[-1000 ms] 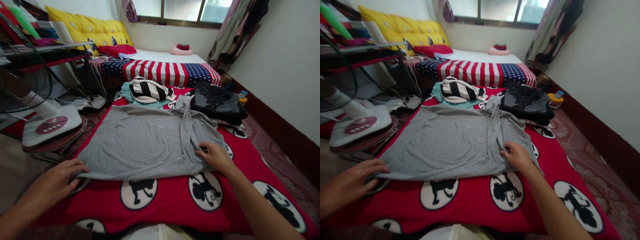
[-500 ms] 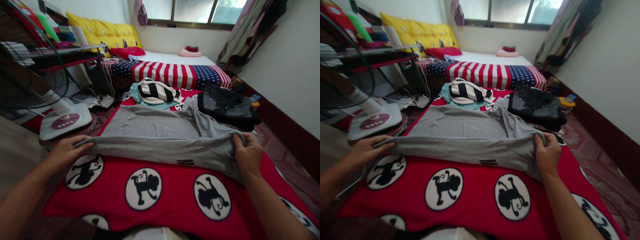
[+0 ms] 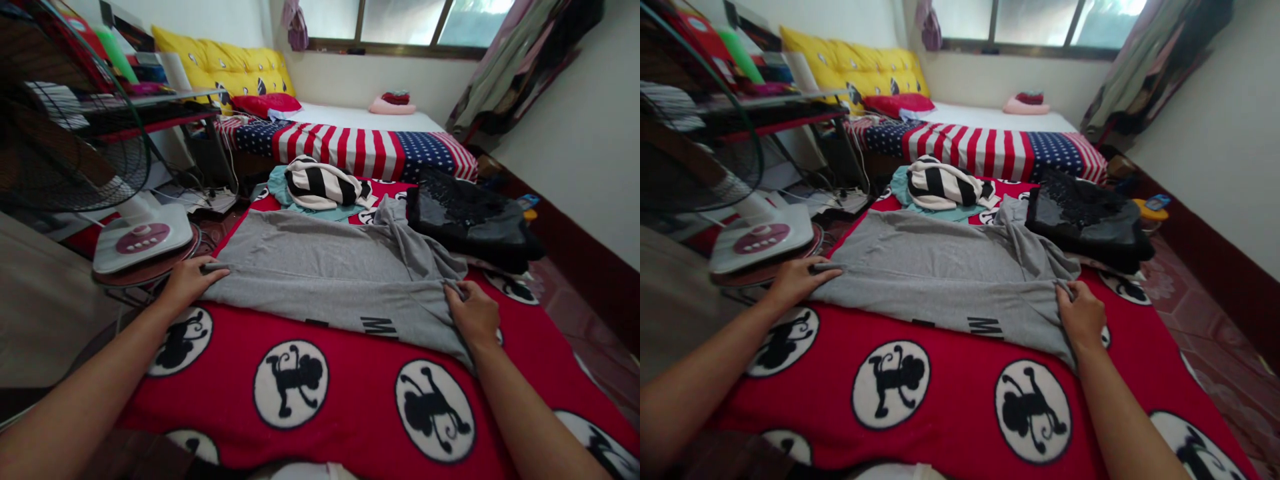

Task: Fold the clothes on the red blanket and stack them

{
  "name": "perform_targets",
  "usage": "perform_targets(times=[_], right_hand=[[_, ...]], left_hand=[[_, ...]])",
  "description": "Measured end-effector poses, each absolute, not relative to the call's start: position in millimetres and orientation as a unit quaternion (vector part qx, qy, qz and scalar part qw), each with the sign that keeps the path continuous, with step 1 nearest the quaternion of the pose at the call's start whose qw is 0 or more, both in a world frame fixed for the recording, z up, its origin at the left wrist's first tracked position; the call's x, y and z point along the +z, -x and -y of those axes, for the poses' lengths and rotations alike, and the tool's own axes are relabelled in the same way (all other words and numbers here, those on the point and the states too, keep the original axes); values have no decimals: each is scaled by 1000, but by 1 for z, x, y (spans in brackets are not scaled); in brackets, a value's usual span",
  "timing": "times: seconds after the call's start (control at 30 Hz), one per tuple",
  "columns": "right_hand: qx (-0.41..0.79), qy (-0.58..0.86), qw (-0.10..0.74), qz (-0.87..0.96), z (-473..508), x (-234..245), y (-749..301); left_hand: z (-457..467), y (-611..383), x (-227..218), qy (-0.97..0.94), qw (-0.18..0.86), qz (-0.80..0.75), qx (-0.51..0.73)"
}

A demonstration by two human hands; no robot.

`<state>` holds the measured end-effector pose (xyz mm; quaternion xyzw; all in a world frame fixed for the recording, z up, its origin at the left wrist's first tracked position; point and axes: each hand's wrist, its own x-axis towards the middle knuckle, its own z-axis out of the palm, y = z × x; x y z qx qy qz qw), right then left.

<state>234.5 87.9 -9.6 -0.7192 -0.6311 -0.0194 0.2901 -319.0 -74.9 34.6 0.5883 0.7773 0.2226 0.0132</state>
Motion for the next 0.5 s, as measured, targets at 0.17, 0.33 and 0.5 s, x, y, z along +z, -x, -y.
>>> perform_targets(times=[0.17,0.33,0.5], right_hand=[[-21,714,300,632,-87,-7,-234],[-25,729,270,629,-85,-5,-233],[-31,720,276,636,-86,-8,-234]], left_hand=[[70,325,18,-559,-52,-764,319],[61,324,13,-556,-44,-781,283],[56,323,16,-543,-106,-764,333]])
